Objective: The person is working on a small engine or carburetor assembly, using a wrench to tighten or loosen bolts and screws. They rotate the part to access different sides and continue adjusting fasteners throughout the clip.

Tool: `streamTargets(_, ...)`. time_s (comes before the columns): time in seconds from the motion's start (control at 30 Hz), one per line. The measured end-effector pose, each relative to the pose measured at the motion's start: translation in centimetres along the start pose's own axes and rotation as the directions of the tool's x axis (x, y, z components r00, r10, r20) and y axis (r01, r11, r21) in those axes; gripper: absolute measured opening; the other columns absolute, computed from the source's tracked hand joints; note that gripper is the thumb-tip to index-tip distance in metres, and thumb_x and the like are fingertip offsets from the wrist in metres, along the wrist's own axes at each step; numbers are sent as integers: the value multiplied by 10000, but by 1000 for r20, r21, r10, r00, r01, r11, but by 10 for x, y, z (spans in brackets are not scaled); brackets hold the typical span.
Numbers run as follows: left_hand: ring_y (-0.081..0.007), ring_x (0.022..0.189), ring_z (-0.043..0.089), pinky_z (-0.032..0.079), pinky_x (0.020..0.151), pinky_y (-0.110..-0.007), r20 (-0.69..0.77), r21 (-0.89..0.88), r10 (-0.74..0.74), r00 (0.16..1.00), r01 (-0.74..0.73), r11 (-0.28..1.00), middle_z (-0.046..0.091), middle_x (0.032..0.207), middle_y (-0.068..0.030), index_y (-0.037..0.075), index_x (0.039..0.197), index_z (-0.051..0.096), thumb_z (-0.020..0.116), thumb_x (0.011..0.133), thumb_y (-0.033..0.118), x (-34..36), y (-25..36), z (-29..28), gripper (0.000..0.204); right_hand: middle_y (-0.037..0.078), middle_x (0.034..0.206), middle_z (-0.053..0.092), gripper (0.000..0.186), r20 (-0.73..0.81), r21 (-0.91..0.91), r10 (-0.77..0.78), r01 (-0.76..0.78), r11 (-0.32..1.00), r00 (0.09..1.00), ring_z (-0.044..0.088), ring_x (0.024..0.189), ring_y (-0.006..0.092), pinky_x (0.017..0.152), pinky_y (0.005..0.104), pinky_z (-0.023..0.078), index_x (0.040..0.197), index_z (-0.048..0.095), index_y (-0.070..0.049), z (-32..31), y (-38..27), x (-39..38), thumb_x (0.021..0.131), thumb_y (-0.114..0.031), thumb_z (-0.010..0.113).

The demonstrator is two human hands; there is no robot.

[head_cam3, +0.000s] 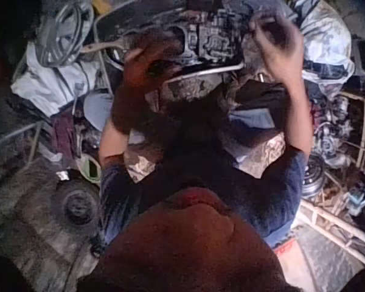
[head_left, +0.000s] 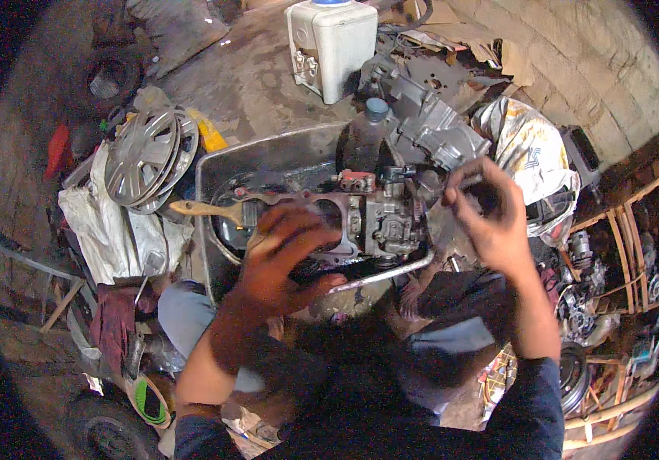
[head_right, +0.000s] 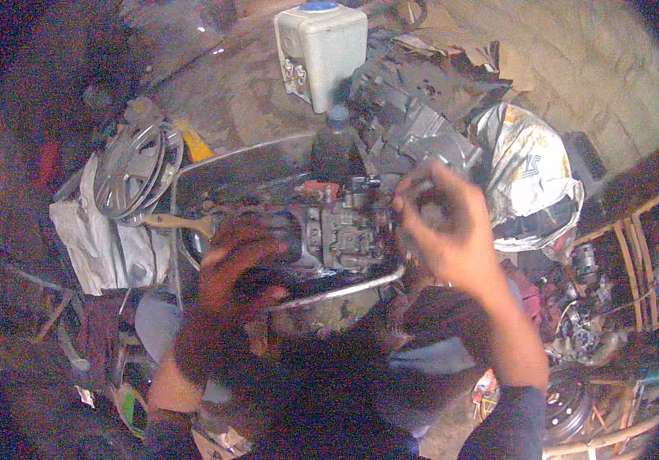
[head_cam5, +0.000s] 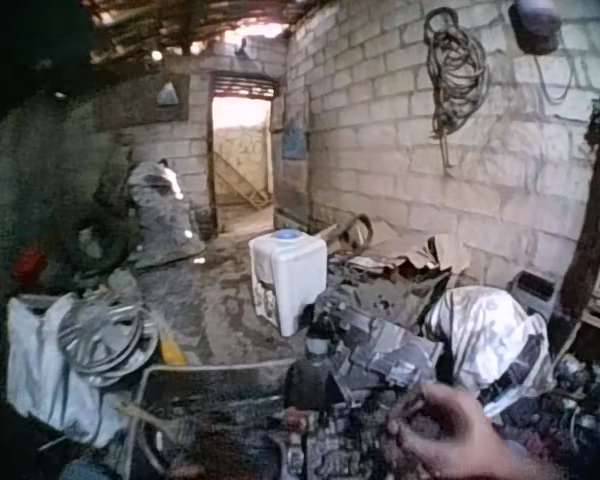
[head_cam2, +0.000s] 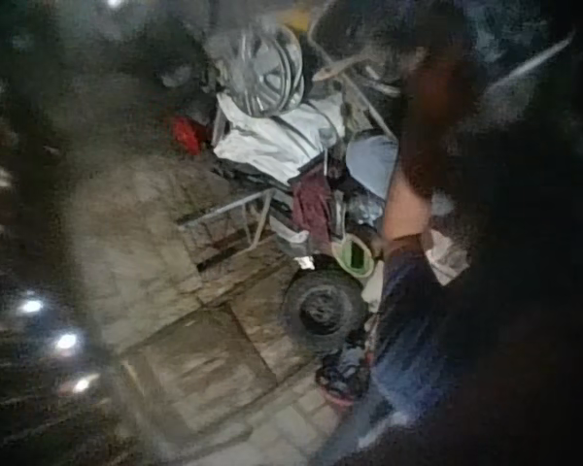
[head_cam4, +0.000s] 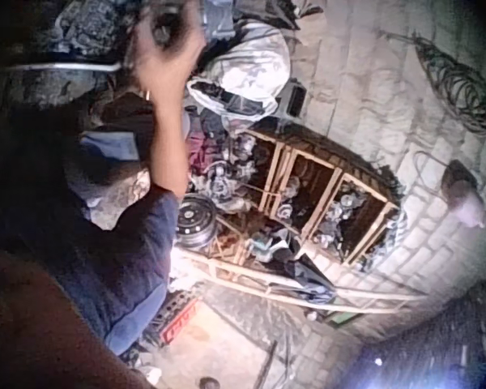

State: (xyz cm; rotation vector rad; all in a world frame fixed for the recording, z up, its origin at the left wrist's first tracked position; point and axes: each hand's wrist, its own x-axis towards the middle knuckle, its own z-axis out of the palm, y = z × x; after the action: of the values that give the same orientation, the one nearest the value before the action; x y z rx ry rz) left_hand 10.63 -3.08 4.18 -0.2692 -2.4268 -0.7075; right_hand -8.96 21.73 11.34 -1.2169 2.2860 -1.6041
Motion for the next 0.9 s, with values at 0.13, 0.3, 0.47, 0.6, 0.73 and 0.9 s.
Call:
streamTargets(0.13,-399,1411,381,281,1182,-597,229,184,-80,970,37,982,444,1501,-155,113,1510,470,854,695,588,56,15,7,1019,101,972,729,120,122,-18,0,3,1000,993,701,963,173,855,330,552,1012,664,25,-21,45,47,917,-41,695)
streamTargets(0.3,-406,1439,365,227,1179,-665,284,323,-172,943,75,944,443,1504,-165,102,1527,437,846,633,670,74,3,32,1136,177,962,751,165,194,-88,-66,85,993,979,749,926,287,839,384,559,1063,695,16,-9,70,51,917,-61,709)
streamTargets(0.47,-401,1428,388,241,1164,-655,282,294,-198,939,112,949,445,1499,-159,117,1524,440,852,608,676,61,-6,47,1150,196,932,710,168,322,-149,-236,295,944,917,691,889,405,802,439,556,1031,690,9,-16,83,41,889,-68,737)
streamTargets(0.6,-394,1406,420,273,1139,-630,258,273,-201,945,129,953,451,1490,-153,170,1528,446,855,617,650,62,-5,48,1108,163,818,573,123,324,-198,-261,335,921,909,604,773,358,688,428,484,942,666,20,-12,78,37,843,3,736)
streamTargets(0.73,-389,1388,435,291,1124,-620,254,265,-208,945,139,954,453,1489,-138,230,1525,462,873,604,617,60,-9,51,1080,169,803,541,133,360,-257,-294,397,881,886,586,766,371,673,439,472,910,641,28,-6,77,32,807,27,726)
streamTargets(0.9,-379,1370,444,309,1098,-620,240,236,-207,949,150,960,455,1486,-121,231,1514,479,906,573,569,60,-9,49,1087,179,787,529,153,356,-210,-312,400,892,881,553,732,379,651,448,451,878,615,35,5,69,24,782,28,735)
